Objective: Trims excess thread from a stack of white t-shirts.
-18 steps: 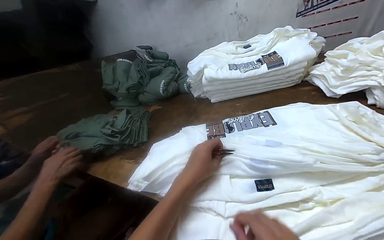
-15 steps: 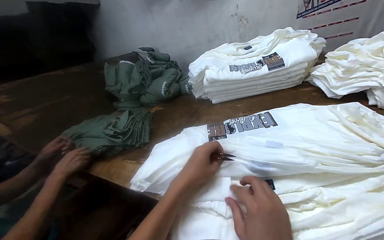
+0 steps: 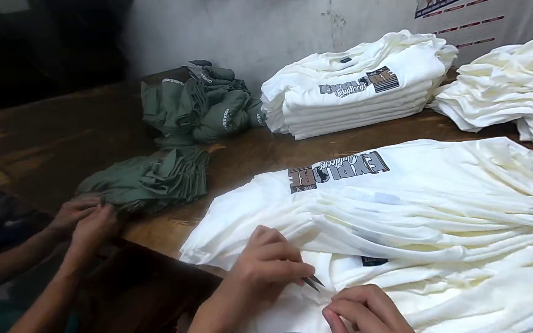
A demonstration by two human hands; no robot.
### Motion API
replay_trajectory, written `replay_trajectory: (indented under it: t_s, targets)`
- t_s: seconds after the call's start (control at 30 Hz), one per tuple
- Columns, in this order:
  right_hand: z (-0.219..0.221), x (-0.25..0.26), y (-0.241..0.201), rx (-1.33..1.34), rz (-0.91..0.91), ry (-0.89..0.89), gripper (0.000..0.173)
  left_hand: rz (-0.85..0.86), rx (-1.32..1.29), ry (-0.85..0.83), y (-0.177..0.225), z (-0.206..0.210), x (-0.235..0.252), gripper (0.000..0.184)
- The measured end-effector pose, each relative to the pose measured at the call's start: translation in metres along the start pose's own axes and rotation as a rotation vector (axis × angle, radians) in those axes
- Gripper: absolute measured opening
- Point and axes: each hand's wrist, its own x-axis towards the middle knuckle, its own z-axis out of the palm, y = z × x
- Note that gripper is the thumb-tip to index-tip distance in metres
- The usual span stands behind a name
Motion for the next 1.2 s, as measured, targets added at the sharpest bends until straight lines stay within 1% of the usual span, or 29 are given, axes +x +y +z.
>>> replay_trajectory:
  t_s: [0.07, 0.13, 0.2, 0.23, 0.27, 0.3, 0.33, 0.37, 0.4, 0.43, 0.47, 0.5, 0.53, 0.57, 0.6, 0.63, 0.67, 0.7, 0.77, 0.8, 0.83, 0.87, 0.93, 0.97, 1.03, 1.1, 1.17, 1.2]
  targets:
    - [0.001, 0.0, 0.0, 0.013, -0.031, -0.009, 0.011, 0.021, 0.061, 0.018, 0.005, 0.003, 0.0, 0.013]
    - [-0.003, -0.001, 0.0, 0.037, -0.084, -0.081, 0.011, 0.025, 0.109, 0.016, 0.006, 0.001, 0.0, 0.016]
    - [-0.012, -0.002, 0.0, 0.031, -0.122, -0.209, 0.017, -0.011, 0.113, 0.028, 0.007, -0.002, 0.0, 0.015]
    - [-0.016, -0.003, -0.001, -0.002, -0.105, -0.248, 0.023, -0.058, 0.096, 0.036, 0.007, -0.003, 0.0, 0.016]
    - [-0.019, -0.002, -0.002, -0.045, -0.065, -0.238, 0.03, -0.12, 0.071, 0.039, 0.008, -0.004, 0.001, 0.021]
    - [-0.021, 0.0, -0.004, -0.121, -0.022, -0.18, 0.033, -0.187, 0.047, 0.044, 0.009, -0.004, 0.003, 0.025]
    - [-0.019, 0.004, -0.007, -0.234, 0.026, -0.111, 0.031, -0.258, 0.025, 0.053, 0.012, -0.002, 0.005, 0.027]
    - [-0.016, 0.01, -0.009, -0.353, 0.072, -0.078, 0.03, -0.344, 0.011, 0.069, 0.016, 0.001, 0.009, 0.022]
    - [-0.011, 0.015, -0.01, -0.424, 0.093, -0.088, 0.03, -0.456, -0.003, 0.057, 0.022, 0.003, 0.014, 0.019]
    - [-0.006, 0.017, -0.009, -0.434, 0.079, -0.099, 0.024, -0.603, -0.03, -0.016, 0.03, 0.004, 0.021, 0.023]
    - [0.0, 0.019, -0.006, -0.401, 0.029, -0.084, 0.016, -0.762, -0.091, -0.147, 0.037, 0.003, 0.03, 0.026]
    - [0.005, 0.019, -0.003, -0.343, -0.031, -0.049, 0.011, -0.883, -0.189, -0.29, 0.04, 0.001, 0.04, 0.024]
    - [0.009, 0.019, -0.001, -0.277, -0.073, -0.019, 0.009, -0.958, -0.292, -0.35, 0.04, 0.004, 0.045, 0.021]
    - [0.01, 0.019, 0.0, -0.202, -0.079, -0.011, 0.009, -0.997, -0.384, -0.315, 0.039, 0.007, 0.046, 0.014]
    - [0.008, 0.018, 0.0, -0.127, -0.044, -0.01, 0.01, -1.015, -0.476, -0.223, 0.038, 0.009, 0.044, 0.009]
    - [0.005, 0.019, -0.001, -0.084, 0.03, -0.021, 0.012, -1.023, -0.56, -0.107, 0.038, 0.01, 0.042, 0.006]
    - [0.001, 0.021, -0.004, -0.077, 0.123, -0.042, 0.015, -1.02, -0.624, -0.017, 0.038, 0.011, 0.04, 0.005]
    - [-0.002, 0.023, -0.006, -0.077, 0.222, -0.07, 0.019, -1.017, -0.679, 0.032, 0.038, 0.011, 0.037, 0.004]
    - [-0.006, 0.03, -0.008, -0.072, 0.359, -0.161, 0.03, -0.977, -0.73, 0.035, 0.038, 0.012, 0.032, 0.003]
    - [-0.006, 0.034, -0.006, -0.067, 0.386, -0.198, 0.036, -0.956, -0.74, 0.024, 0.037, 0.012, 0.03, 0.003]
    - [-0.003, 0.035, -0.004, -0.05, 0.373, -0.201, 0.035, -0.935, -0.741, 0.017, 0.035, 0.011, 0.029, 0.003]
    - [0.0, 0.035, -0.001, -0.018, 0.34, -0.156, 0.028, -0.907, -0.728, 0.007, 0.033, 0.009, 0.029, 0.004]
    - [0.004, 0.036, 0.003, 0.128, 0.32, -0.018, 0.014, -0.846, -0.649, -0.026, 0.033, 0.006, 0.03, 0.006]
    - [0.003, 0.037, 0.002, 0.216, 0.353, 0.027, 0.008, -0.817, -0.59, -0.049, 0.034, 0.005, 0.032, 0.007]
    - [-0.001, 0.04, 0.0, 0.275, 0.438, 0.022, 0.007, -0.801, -0.51, -0.077, 0.038, 0.003, 0.037, 0.009]
    - [-0.002, 0.042, -0.001, 0.266, 0.504, 0.005, 0.008, -0.846, -0.491, -0.099, 0.041, 0.003, 0.043, 0.008]
    - [-0.002, 0.045, -0.001, 0.301, 0.556, 0.046, 0.008, -0.872, -0.447, -0.099, 0.041, 0.002, 0.047, 0.008]
    - [-0.003, 0.045, 0.0, 0.328, 0.579, 0.066, 0.009, -0.846, -0.379, -0.087, 0.04, 0.001, 0.046, 0.015]
